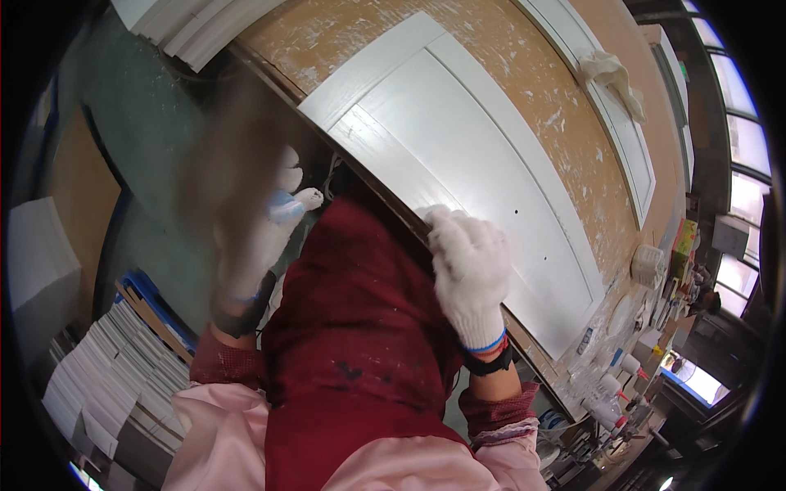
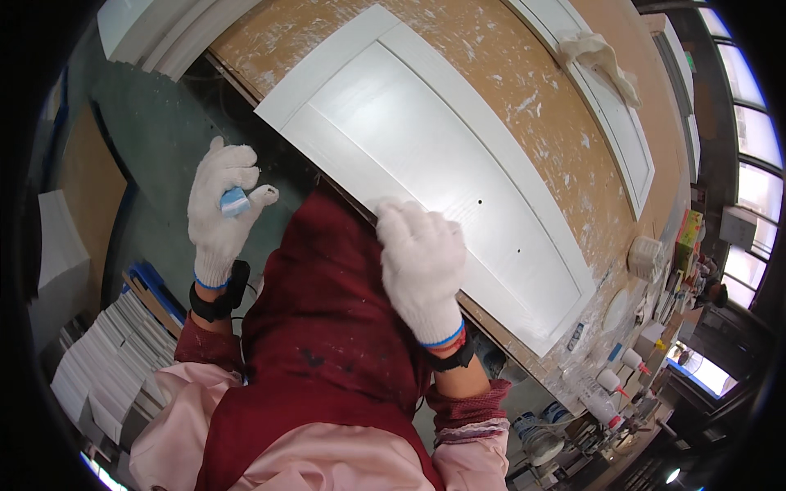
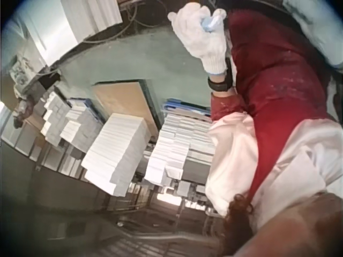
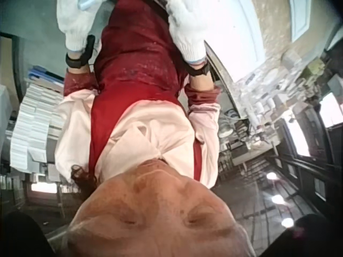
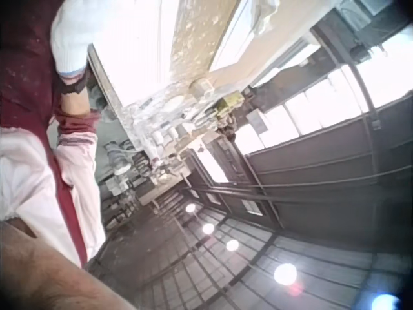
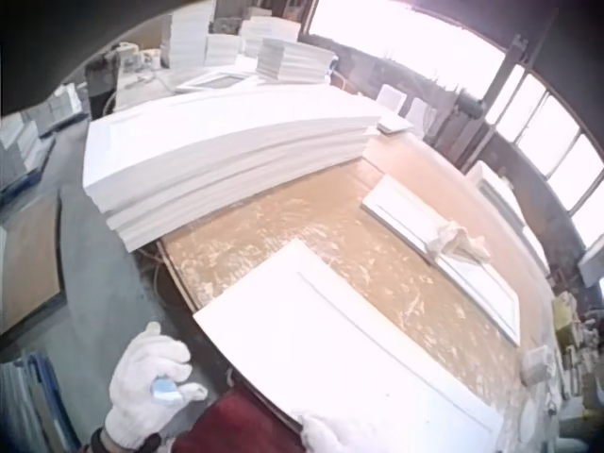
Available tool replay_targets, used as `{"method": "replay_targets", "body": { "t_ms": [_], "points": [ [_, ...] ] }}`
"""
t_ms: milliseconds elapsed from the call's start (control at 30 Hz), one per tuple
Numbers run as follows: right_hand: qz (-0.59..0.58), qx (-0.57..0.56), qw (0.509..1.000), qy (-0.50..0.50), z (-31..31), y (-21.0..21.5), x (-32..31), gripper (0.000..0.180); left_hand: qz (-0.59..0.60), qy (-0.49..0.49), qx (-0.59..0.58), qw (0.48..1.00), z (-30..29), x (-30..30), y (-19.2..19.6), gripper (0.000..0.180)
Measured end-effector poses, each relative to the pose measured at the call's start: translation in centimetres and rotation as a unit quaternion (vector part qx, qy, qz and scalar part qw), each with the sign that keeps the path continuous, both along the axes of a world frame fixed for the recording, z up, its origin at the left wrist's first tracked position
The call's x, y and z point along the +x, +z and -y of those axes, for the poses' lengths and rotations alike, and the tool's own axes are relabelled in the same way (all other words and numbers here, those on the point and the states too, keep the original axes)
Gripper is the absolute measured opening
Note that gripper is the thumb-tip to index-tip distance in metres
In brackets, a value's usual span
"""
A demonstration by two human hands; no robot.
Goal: Repairing and cleaning blemishes on white furniture panels using a marker and a cloth.
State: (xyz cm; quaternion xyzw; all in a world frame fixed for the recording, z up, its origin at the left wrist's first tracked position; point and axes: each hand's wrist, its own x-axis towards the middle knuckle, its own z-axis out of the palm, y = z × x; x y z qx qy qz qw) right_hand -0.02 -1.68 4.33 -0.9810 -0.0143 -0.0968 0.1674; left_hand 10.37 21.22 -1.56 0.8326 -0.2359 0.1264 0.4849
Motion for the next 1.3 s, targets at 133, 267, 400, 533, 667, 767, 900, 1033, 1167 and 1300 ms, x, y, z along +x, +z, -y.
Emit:
{"method": "replay_targets", "body": {
  "t_ms": [133, 267, 400, 533, 667, 767, 900, 1033, 1167, 1300],
  "points": [
    [-0.058, 0.074, 0.995, 0.021, 0.4, 1.0, -0.4, 0.037, -0.024, 0.017, -0.034, 0.999, -0.7, -0.5, -0.9, 0.043],
    [-0.027, -0.018, 0.999, -0.019, 0.8, -0.4, -0.2, 0.039, 0.002, -0.031, -0.038, 0.999, -0.3, 0.3, -0.7, 0.043],
    [-0.072, 0.049, 0.995, 0.053, 0.4, 0.6, 0.2, 0.037, 0.029, -0.029, -0.058, 0.997, 0.7, 1.7, -0.3, 0.042],
    [-0.053, 0.057, 0.996, -0.051, 1.3, 0.0, 0.4, 0.038, 0.065, -0.039, -0.024, 0.997, 1.3, 3.4, -0.2, 0.042],
    [-0.033, -0.017, 0.999, -0.007, 0.0, -0.3, 1.3, 0.035, -0.012, 0.004, -0.052, 0.999, 1.2, 3.0, -0.9, 0.041],
    [-0.051, 0.008, 0.997, 0.065, -0.9, 0.0, 1.4, 0.038, -0.020, -0.023, -0.068, 0.997, 1.5, 3.2, -1.6, 0.041],
    [-0.095, 0.117, 0.989, -0.006, 0.6, 0.4, 0.5, 0.042, -0.014, -0.047, -0.073, 0.996, 1.2, 3.7, -1.5, 0.041],
    [-0.053, 0.020, 0.997, 0.048, -0.2, 0.2, 0.3, 0.047, -0.010, -0.040, -0.089, 0.995, 1.4, 3.5, -1.6, 0.042],
    [-0.126, 0.079, 0.983, 0.109, 0.4, 1.3, -0.1, 0.041, -0.015, -0.051, -0.101, 0.994, 1.3, 3.9, -2.0, 0.041],
    [-0.090, 0.188, 0.971, -0.118, 1.7, 0.7, -1.2, 0.027, -0.014, -0.038, -0.093, 0.995, 2.1, 3.7, -1.0, 0.039]
  ]
}}
